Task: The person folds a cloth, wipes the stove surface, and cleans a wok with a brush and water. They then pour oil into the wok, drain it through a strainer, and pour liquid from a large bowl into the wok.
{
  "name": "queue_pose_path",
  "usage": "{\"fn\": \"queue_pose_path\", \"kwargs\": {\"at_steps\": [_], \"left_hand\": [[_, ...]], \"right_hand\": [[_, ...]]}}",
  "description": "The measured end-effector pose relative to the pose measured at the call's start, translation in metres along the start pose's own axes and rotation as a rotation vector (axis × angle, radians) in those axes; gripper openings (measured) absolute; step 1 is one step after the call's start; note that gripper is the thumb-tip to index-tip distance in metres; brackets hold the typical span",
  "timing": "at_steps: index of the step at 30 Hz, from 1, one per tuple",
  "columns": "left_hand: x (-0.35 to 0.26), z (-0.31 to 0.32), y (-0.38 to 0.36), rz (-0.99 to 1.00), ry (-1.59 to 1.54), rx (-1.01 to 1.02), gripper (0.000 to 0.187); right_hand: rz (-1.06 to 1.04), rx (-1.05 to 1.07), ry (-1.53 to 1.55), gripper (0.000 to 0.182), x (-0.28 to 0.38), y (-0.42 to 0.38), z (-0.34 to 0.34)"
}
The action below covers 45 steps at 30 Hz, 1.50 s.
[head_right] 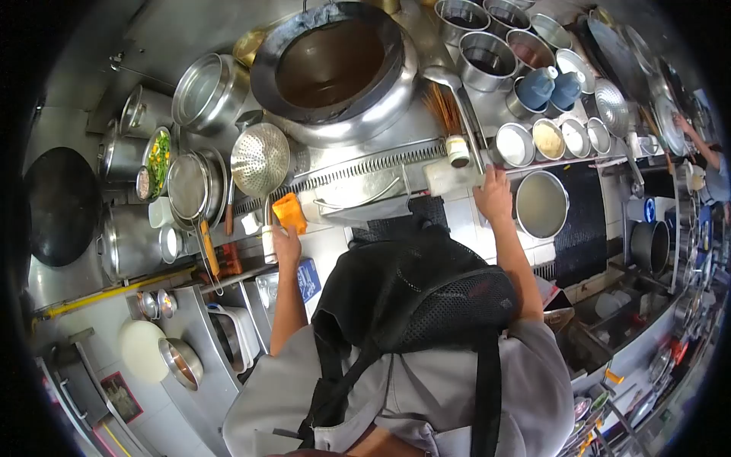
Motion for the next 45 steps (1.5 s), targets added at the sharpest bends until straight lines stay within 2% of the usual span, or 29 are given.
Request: {"fn": "queue_pose_path", "kwargs": {"at_steps": [1, 3, 4, 7, 8, 9, 11, 12, 15, 17, 18, 19, 21, 22, 23, 25, 26, 27, 29, 30, 31, 33, 37, 39, 40, 42, 43, 45], "left_hand": [[0.005, 0.008, 0.01, 0.002, 0.017, -0.072, 0.079], [-0.008, 0.014, 0.022, -0.041, -0.02, -0.082, 0.078], [-0.014, 0.018, 0.024, -0.092, -0.062, -0.076, 0.077], [-0.007, 0.024, 0.037, -0.134, -0.009, -0.026, 0.074], [0.002, 0.028, 0.04, -0.229, -0.196, -0.021, 0.067], [0.004, 0.028, 0.042, -0.228, -0.198, -0.027, 0.067], [0.009, 0.033, 0.041, -0.422, -0.466, 0.101, 0.052], [0.009, 0.032, 0.041, -0.422, -0.466, 0.099, 0.052], [0.008, 0.028, 0.041, -0.411, -0.525, 0.084, 0.045], [-0.01, 0.011, 0.04, -0.307, -0.865, 0.06, 0.043], [-0.023, -0.001, 0.037, -0.274, -0.903, 0.011, 0.042], [-0.032, -0.01, 0.034, -0.281, -0.914, 0.005, 0.042], [-0.057, -0.027, 0.032, -0.349, -1.256, 0.134, 0.045], [-0.087, -0.044, 0.027, -0.374, -1.322, 0.178, 0.045], [-0.098, -0.047, 0.028, -0.374, -1.341, 0.171, 0.045], [-0.111, -0.045, 0.036, -0.372, -1.457, 0.266, 0.043], [-0.115, -0.04, 0.04, -0.4, -1.491, 0.276, 0.042], [-0.119, -0.034, 0.046, -0.447, -1.525, 0.3, 0.043], [-0.119, -0.011, 0.061, -0.445, -1.63, 0.405, 0.045], [-0.117, 0.004, 0.069, -0.529, -1.7, 0.502, 0.051], [-0.122, 0.013, 0.075, -0.626, -1.739, 0.592, 0.056], [-0.138, 0.02, 0.082, -0.644, -1.778, 0.712, 0.064], [-0.174, 0.03, 0.103, -0.631, -1.834, 0.849, 0.069], [-0.192, 0.04, 0.112, -0.635, -1.768, 0.984, 0.075], [-0.206, 0.042, 0.114, -0.653, -1.738, 0.916, 0.078], [-0.231, 0.039, 0.114, -0.723, -1.698, 0.893, 0.072], [-0.244, 0.038, 0.116, -0.737, -1.698, 0.89, 0.067], [-0.265, 0.041, 0.12, -0.744, -1.633, 0.839, 0.062]], "right_hand": [[-0.004, -0.01, 0.013, 0.071, -0.006, 0.002, 0.011], [0.077, 0.107, -0.011, 0.089, -0.02, 0.007, 0.03], [0.167, 0.246, 0.044, 0.091, -0.026, 0.012, 0.036], [0.196, 0.318, 0.058, 0.087, -0.027, 0.021, 0.048], [0.191, 0.333, 0.106, 0.081, -0.028, 0.025, 0.043], [0.187, 0.329, 0.109, 0.081, -0.022, 0.03, 0.028], [0.231, 0.298, 0.199, 0.073, -0.005, 0.037, -0.005], [0.241, 0.244, 0.249, 0.065, -0.007, 0.039, -0.006], [0.181, 0.163, 0.314, 0.061, -0.006, 0.034, -0.013], [0.204, 0.188, 0.299, 0.06, -0.004, 0.03, -0.016], [0.238, 0.219, 0.286, 0.06, -0.004, 0.026, -0.016], [0.226, 0.217, 0.277, 0.06, -0.002, 0.026, -0.019], [0.15, 0.17, 0.341, 0.06, 0.006, 0.034, -0.028], [0.231, 0.216, 0.377, 0.058, 0.015, 0.036, -0.036], [0.216, 0.208, 0.367, 0.058, 0.035, 0.036, -0.056], [0.213, 0.111, 0.466, 0.057, 0.079, 0.035, -0.098], [0.253, 0.125, 0.596, 0.054, 0.09, 0.035, -0.103], [0.24, 0.119, 0.586, 0.054, 0.098, 0.041, -0.106], [0.292, 0.27, 1.041, 0.053, 0.118, 0.051, -0.107], [0.273, 0.233, 1.112, 0.051, 0.131, 0.058, -0.11], [0.25, 0.22, 1.101, 0.053, 0.144, 0.066, -0.117], [0.237, 0.127, 0.987, 0.056, 0.161, 0.078, -0.112], [0.076, 0.005, 0.652, 0.063, 0.199, 0.12, -0.121], [0.091, 0.051, 0.568, 0.065, 0.222, 0.149, -0.134], [0.077, 0.044, 0.574, 0.065, 0.224, 0.171, -0.125], [-0.212, -0.123, 0.424, 0.066, 0.227, 0.217, -0.11], [-0.14, -0.039, 0.452, 0.067, 0.241, 0.236, -0.111], [-0.175, -0.054, 0.408, 0.064, 0.256, 0.277, -0.096]]}}
Point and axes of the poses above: each hand's wrist, its own y-axis towards the middle knuckle, its own z-axis out of the palm, x = y × z, the point moved 3 cm from there along y, towards the middle knuckle, and after that the axes turned 9 degrees about -x, right-handed, at the moved point
